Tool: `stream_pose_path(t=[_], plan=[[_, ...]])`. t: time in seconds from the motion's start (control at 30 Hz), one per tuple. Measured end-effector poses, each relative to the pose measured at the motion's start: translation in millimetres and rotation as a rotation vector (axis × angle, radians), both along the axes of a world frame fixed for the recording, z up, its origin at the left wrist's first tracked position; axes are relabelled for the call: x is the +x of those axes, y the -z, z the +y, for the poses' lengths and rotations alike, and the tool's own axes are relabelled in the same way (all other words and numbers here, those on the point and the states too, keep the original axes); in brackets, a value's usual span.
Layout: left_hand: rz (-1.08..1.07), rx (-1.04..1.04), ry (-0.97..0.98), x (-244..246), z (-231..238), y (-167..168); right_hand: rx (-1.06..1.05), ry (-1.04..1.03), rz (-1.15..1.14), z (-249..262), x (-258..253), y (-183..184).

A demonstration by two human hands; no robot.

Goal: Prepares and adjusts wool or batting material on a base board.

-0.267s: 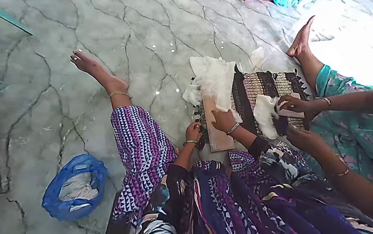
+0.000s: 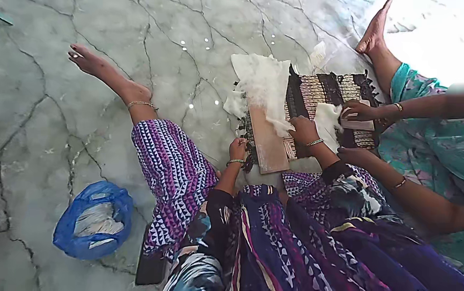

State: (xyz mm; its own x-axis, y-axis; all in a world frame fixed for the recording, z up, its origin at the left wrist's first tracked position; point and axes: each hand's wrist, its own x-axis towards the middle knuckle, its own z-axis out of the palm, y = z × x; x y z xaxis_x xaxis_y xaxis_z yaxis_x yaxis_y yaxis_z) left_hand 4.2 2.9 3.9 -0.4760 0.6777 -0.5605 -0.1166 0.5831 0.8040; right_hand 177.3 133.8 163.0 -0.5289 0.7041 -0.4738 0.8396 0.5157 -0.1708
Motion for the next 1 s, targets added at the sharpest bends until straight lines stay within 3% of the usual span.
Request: stream_pose_path(t=[0.03,0.07,0.13,0.23,0.33,0.43,0.6,0.7,0.8,0.9,1.0], plan=[[-0.006,0.003,0.000,0,1,2,0.313,-0.061,0.373,14,27,75],[-0.020,0.008,0.004,1,0,2,0.286,-0.048,0.390,29,36,109],[-0.051,0.008,0.021,2,-2,0,0.153,0.027,0.267,40,34,125],[-0.079,0.002,0.062,11,-5,-9,0.178,0.015,0.311,39,32,136],[-0.119,0.016,0.103,26,0,-15,0.151,0.014,0.366,40,30,140],[-0.167,0.007,0.112,40,19,-15,-0.016,0.084,0.459,46,33,135],[-0.420,-0.006,-0.057,69,66,-18,-0.292,0.167,0.626,49,38,124],[-0.439,-0.012,-0.154,79,91,-15,-0.398,0.107,0.646,55,38,128],[-0.372,-0.011,-0.251,80,103,-12,-0.367,0.062,0.595,63,37,123],[-0.276,-0.024,-0.212,77,91,-23,-0.266,0.106,0.644,69,38,113],[-0.288,-0.025,-0.269,80,70,-29,-0.363,0.009,0.779,65,37,111]])
